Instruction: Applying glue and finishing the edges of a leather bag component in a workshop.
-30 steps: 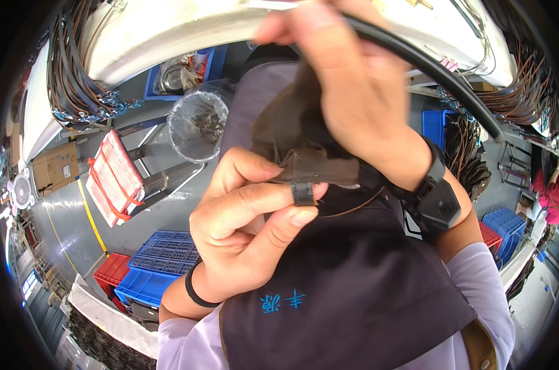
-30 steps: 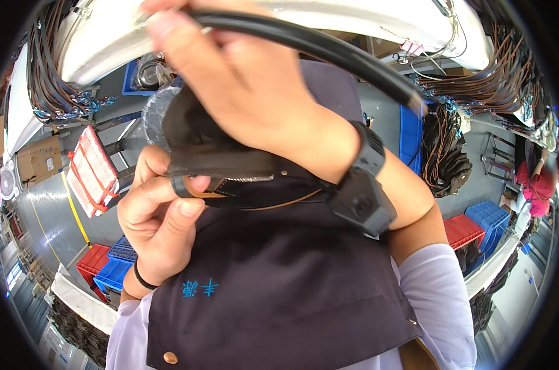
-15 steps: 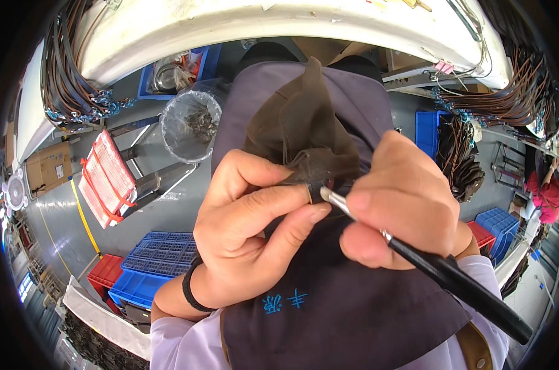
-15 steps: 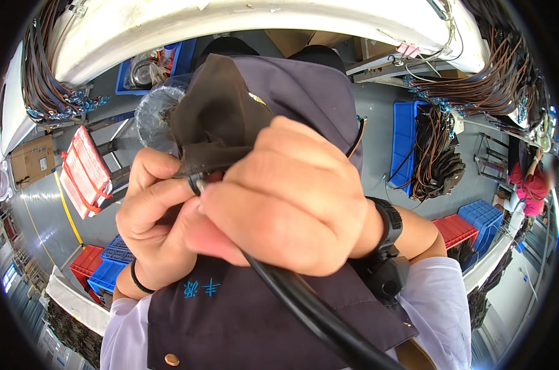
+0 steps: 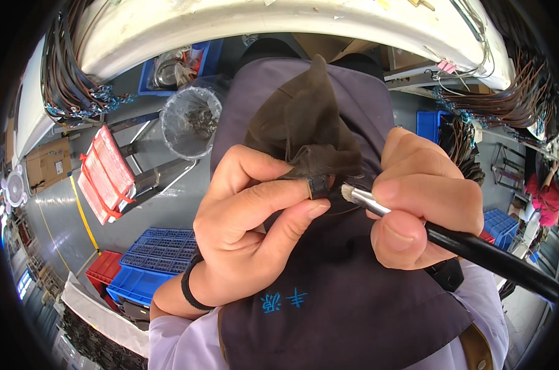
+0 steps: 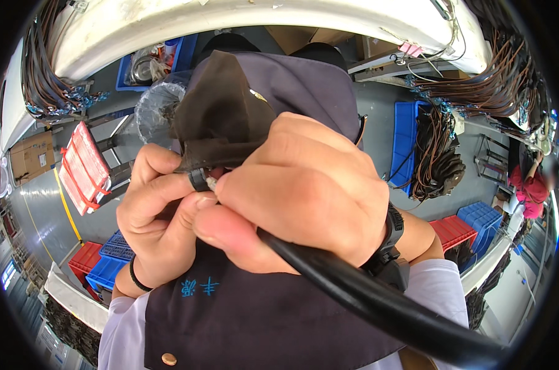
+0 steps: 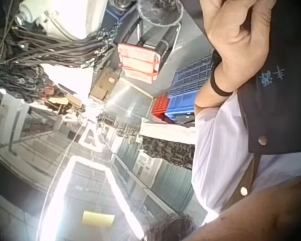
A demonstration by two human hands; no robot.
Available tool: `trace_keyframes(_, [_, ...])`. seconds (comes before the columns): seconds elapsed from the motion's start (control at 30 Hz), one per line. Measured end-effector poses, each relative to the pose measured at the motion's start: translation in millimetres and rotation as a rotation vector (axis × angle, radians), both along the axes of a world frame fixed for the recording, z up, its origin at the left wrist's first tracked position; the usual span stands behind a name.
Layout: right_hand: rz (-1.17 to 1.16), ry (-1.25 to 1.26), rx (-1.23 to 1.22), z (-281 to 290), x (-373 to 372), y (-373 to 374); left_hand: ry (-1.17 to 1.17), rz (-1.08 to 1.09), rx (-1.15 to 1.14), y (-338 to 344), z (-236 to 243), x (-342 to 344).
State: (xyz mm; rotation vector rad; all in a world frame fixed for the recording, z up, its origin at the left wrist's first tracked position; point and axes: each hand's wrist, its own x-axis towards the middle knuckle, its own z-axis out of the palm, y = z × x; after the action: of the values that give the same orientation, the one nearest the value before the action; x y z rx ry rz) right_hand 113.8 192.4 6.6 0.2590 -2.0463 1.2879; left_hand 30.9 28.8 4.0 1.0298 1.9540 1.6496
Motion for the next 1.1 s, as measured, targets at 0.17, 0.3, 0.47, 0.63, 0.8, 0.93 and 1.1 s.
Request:
trace_keyframes(0.17, [0.058,-0.038,0.040,-4,-1,2,0.001,0.003,0.032,2,1,-1])
trace_keyframes(0.3, [0.008,-0.095,0.070,0,1,5,0.016,0.008,0.005,2,2,1])
trace_keyframes(0.47, [0.047,-0.029,0.036,0,-1,-1,0.081,0.025,-0.023,2,2,2])
trace_keyframes(0.63, [-0.035,-0.040,0.024,-1,-7,-8,0.217,0.036,-0.031,2,-3,5])
trace_keyframes(0.8, [0.039,-0.115,-0.048,-3,-13,-7,0.224,-0.022,-0.012,4,-3,2])
trace_keyframes(0.93, [0.082,-0.222,-0.393,1,-3,-5,0.173,-0.005,-0.033,-1,-2,3])
trace_keyframes(1.1, [0.147,-0.129,-0.019,-1,0,3,0.165,0.024,-0.036,2,0,4])
